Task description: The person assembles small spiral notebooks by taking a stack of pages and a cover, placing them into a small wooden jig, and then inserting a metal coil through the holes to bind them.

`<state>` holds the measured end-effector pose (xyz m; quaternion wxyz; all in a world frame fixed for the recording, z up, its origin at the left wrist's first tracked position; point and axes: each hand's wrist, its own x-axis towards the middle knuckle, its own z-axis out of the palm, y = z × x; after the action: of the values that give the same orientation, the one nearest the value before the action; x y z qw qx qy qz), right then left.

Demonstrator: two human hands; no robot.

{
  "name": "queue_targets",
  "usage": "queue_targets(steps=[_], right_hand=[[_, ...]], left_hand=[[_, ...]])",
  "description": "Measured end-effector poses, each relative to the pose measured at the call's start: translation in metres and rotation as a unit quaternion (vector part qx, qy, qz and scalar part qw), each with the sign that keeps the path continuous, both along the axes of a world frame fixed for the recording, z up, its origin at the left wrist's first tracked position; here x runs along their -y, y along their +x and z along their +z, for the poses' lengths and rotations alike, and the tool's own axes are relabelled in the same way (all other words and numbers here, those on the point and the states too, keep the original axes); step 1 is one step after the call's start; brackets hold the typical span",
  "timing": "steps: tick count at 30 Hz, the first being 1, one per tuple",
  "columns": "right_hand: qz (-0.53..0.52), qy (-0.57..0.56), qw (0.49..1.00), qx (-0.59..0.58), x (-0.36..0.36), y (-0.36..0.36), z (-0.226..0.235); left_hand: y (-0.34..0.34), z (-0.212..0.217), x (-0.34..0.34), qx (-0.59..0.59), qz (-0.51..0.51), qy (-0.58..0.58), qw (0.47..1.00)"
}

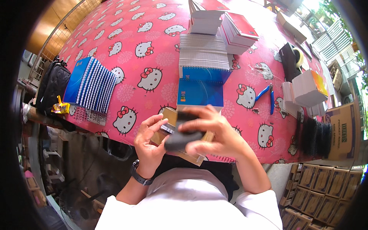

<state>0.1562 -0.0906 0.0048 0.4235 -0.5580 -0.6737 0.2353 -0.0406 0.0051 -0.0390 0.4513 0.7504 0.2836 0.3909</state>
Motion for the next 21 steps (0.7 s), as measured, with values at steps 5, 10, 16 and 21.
queue_targets(steps=[5,10,16,21], right_hand=[[-0.298,0.02,0.933,0.203,0.023,0.02,-0.027],[-0.484,-0.097,0.774,0.397,0.08,0.036,-0.034],[-0.237,0.032,0.971,-0.027,0.049,-0.047,0.024],[-0.236,0.083,0.968,-0.015,0.05,-0.048,0.019]], left_hand=[[-0.002,0.004,-0.001,0.0,-0.003,0.036,0.999],[0.006,0.02,-0.012,-0.017,-0.057,0.201,0.978],[0.027,0.046,0.0,0.05,-0.171,0.098,0.979],[0.031,0.046,0.007,0.059,-0.176,0.082,0.979]])
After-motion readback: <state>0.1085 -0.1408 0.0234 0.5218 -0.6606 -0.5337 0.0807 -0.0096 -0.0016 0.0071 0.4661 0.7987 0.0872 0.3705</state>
